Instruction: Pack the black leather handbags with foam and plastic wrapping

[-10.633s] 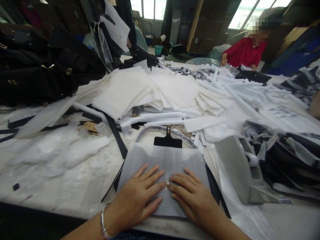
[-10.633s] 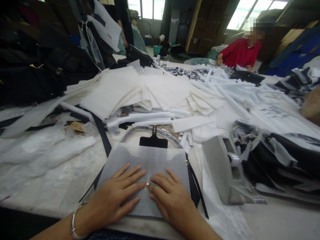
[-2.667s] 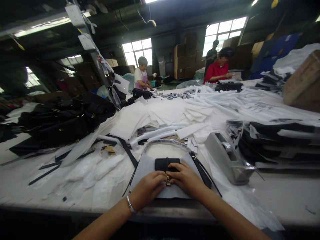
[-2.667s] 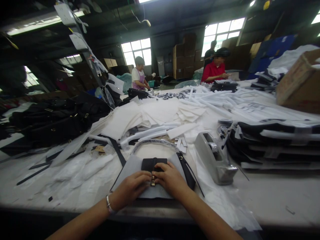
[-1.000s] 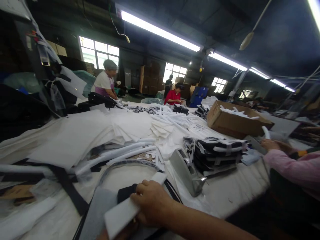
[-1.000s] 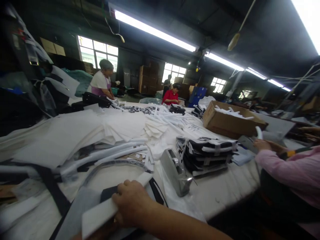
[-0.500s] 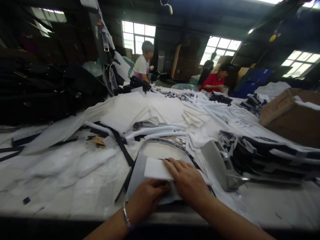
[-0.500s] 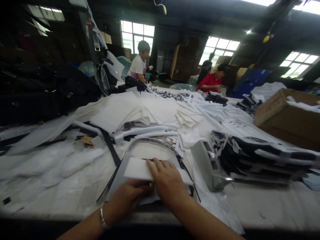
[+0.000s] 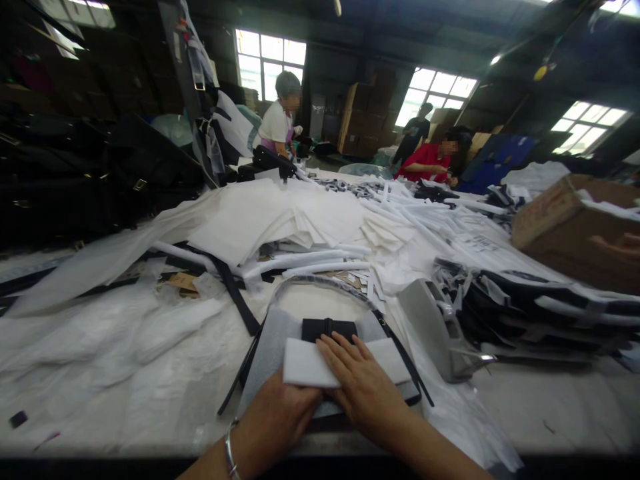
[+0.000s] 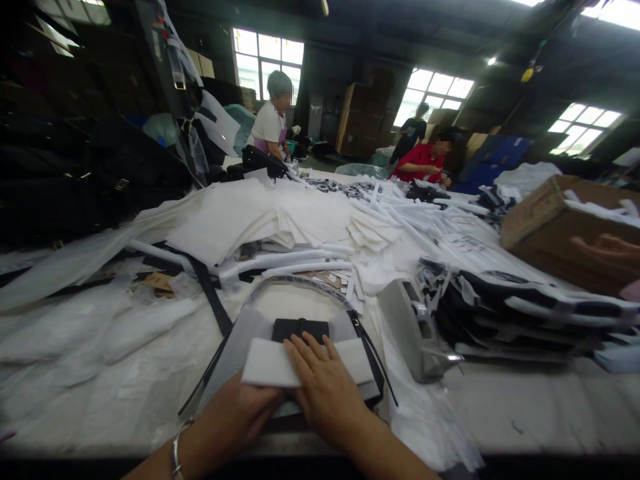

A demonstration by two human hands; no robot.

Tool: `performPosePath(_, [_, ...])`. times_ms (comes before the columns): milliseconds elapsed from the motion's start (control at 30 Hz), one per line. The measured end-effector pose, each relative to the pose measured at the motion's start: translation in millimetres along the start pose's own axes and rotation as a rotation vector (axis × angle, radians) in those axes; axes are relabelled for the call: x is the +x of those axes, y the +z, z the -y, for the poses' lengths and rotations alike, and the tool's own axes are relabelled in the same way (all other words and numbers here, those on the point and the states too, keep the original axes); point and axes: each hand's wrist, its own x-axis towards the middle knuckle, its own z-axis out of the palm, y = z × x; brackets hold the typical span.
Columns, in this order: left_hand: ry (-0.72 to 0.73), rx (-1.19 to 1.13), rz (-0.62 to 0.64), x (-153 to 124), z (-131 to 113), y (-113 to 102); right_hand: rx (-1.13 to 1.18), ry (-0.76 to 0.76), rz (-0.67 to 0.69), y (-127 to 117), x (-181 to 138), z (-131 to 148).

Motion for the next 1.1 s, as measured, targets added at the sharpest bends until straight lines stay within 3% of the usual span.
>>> performPosePath(200, [-0.087, 0.035, 0.115, -5.9, -10.5, -3.9, 0.042, -0.002, -0.026, 7.4, 9.1, 7.7])
performPosePath(433, [-0.048, 0.067, 0.122, -6.7, -8.1, -2.5, 0.109, -0.001, 0.009, -1.3, 5.0, 8.5])
performPosePath(600, [0.020, 0.141, -0.013, -16.0, -11.6, 6.5, 0.126, 0.019, 0.013, -2.1, 5.7, 5.8])
performPosePath(733, [0.142, 0.156, -0.215, -25.2, -31.8, -7.0, 0.120, 0.013, -0.007, 4.9, 6.7, 5.3])
performPosePath(867, [0.033, -0.034, -0.247, -6.2, -47.1, -24.5, 0.108, -0.011, -0.043, 15.8, 5.8, 0.4])
performPosePath(1000, [-0.018, -0.113, -0.318, 18.8, -29.1, -6.2, 0.210, -0.048, -0.215, 15.9, 3.8, -12.6])
performPosePath(1100, [-0.027, -0.081, -0.254, 19.8, -12.7, 12.4, 0.230, -0.042, -0.324, 8.1, -4.5, -22.1])
